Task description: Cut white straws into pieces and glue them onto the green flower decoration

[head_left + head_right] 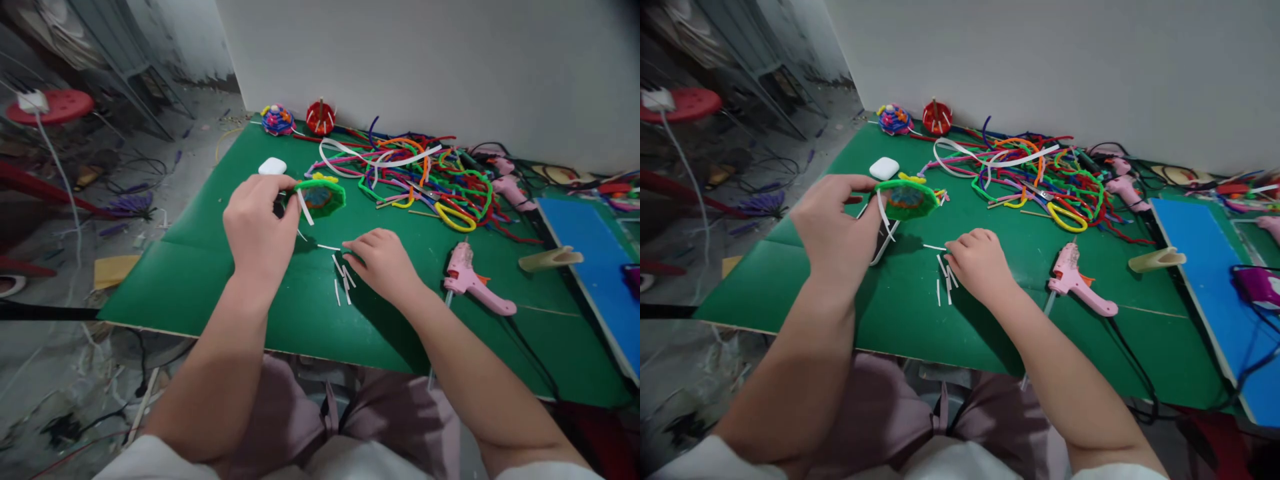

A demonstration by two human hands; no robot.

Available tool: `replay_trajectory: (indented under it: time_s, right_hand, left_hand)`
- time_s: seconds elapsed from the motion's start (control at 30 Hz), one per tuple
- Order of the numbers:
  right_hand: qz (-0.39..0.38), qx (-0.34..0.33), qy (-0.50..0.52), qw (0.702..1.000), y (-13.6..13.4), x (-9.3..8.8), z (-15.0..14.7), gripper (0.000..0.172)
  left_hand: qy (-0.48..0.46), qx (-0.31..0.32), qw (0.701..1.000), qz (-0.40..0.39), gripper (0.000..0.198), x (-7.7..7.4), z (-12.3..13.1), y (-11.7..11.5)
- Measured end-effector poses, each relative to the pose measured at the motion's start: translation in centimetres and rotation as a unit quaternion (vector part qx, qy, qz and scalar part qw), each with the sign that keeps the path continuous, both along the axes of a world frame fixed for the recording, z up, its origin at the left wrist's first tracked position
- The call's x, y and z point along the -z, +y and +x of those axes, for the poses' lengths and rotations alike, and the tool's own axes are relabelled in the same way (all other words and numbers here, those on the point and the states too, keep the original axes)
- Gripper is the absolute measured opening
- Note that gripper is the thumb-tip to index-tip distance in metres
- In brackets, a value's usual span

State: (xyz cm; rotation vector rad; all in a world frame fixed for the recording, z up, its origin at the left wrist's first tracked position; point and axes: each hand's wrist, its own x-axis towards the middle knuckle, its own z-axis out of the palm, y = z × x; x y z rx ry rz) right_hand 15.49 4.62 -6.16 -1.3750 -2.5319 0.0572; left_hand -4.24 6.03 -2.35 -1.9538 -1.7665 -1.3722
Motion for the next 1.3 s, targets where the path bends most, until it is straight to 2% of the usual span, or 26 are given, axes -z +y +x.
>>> replay_trajectory:
  time_s: [0.17,0.43,0.57,0.7,0.83,1.13,1.23,1.3]
  right_hand:
    - [-0.006,-0.001,-0.003,1.0,-0.5,0.8,-0.6,0.041]
    - [-0.029,-0.034,-0.031,0.999,-0.5,1.5,-1.0,0.029]
    - [-0.013,-0.054,-0.023,0.998,-0.4,1.5,-0.9,0.016]
    - [-0.001,-0.072,-0.024,0.997,-0.4,1.4,-1.0,0.016]
    - [0.004,-0.066,-0.03,0.997,-0.5,1.4,-1.3,0.023]
    - [0.039,-0.049,-0.137,0.989,-1.1,0.7,-3.7,0.032]
    - [0.025,-0.043,-0.13,0.99,-0.6,0.4,-4.0,0.031]
    - [-0.003,-0.03,-0.09,0.995,-0.2,0.2,-3.6,0.025]
  left_hand:
    - [-0.001,0.014,1.0,0.011,0.007,0.0,0.0,-0.1]
    - [-0.018,0.031,0.999,-0.04,0.011,-0.1,0.2,-0.4]
    - [-0.001,0.029,0.999,-0.026,0.009,-0.1,0.4,-0.4]
    - [0.011,0.031,0.999,-0.013,0.007,-0.1,0.6,-0.4]
    - [0.007,0.033,0.999,-0.014,0.007,0.0,0.7,-0.4]
    - [-0.002,0.046,0.999,-0.021,0.008,0.1,1.0,-0.3]
    - [0.001,0.045,0.999,-0.019,0.007,0.0,1.0,-0.3]
    - [0.001,0.043,0.999,-0.012,0.007,-0.1,1.0,-0.3]
